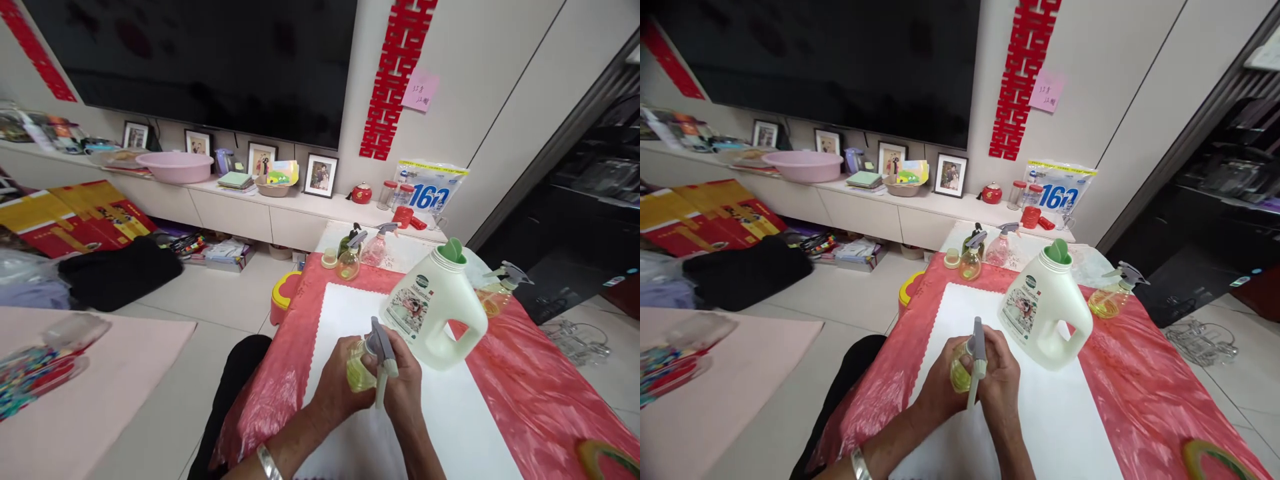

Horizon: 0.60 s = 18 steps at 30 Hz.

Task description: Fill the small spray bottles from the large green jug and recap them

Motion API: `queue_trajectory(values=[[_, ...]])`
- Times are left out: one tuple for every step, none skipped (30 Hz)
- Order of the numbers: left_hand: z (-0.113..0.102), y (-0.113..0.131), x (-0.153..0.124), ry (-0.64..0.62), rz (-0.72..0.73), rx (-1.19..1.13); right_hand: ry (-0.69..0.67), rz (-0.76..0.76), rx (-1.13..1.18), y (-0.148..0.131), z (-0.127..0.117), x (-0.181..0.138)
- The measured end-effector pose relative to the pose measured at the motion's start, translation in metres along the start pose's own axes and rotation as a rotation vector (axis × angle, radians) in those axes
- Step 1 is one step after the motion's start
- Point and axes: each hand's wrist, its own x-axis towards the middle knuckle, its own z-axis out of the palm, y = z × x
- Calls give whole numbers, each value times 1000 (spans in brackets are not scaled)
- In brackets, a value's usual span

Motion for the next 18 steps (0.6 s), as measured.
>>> queue_trajectory(values=[[0, -2, -1, -5, -1, -10, -1, 14, 0, 0, -2, -1], [-1, -4, -1, -7, -9, -24, -2, 28, -1, 0, -3, -1], [-2, -6, -2, -9, -19, -43, -7, 40, -2, 1, -5, -2], [-3, -7, -3, -15, -25, -67, -17, 52, -3, 2, -7, -2], [-4, -8, -4, -26, -28, -97, -34, 63, -1, 4, -9, -3], [-5, -8, -4, -38, -28, -131, -55, 73, 5, 7, -11, -4], [-6, -8, -4, -49, -25, -163, -81, 84, 13, 9, -13, -4], [-7, -7, -5, -52, -20, -190, -111, 95, 22, 12, -15, -4], [-7, -7, -5, -51, -13, -208, -140, 105, 30, 14, -16, -4], [-7, -8, -5, -50, -9, -219, -168, 112, 35, 16, -17, -3], [-6, -9, -5, -46, -6, -221, -192, 116, 37, 16, -18, -2], [-5, -10, -5, -43, -1, -214, -209, 116, 37, 17, -18, 0], [-5, -11, -5, -36, 5, -200, -217, 116, 35, 16, -18, 2], [-4, -13, -5, -29, 10, -179, -216, 117, 33, 16, -18, 3], [-4, -13, -5, -22, 13, -157, -209, 122, 31, 16, -18, 4], [-4, -14, -6, -19, 16, -143, -198, 132, 32, 15, -17, 5], [-5, -13, -6, -22, 17, -145, -186, 145, 37, 16, -17, 6], [-6, -12, -6, -31, 13, -161, -177, 158, 47, 16, -17, 6]])
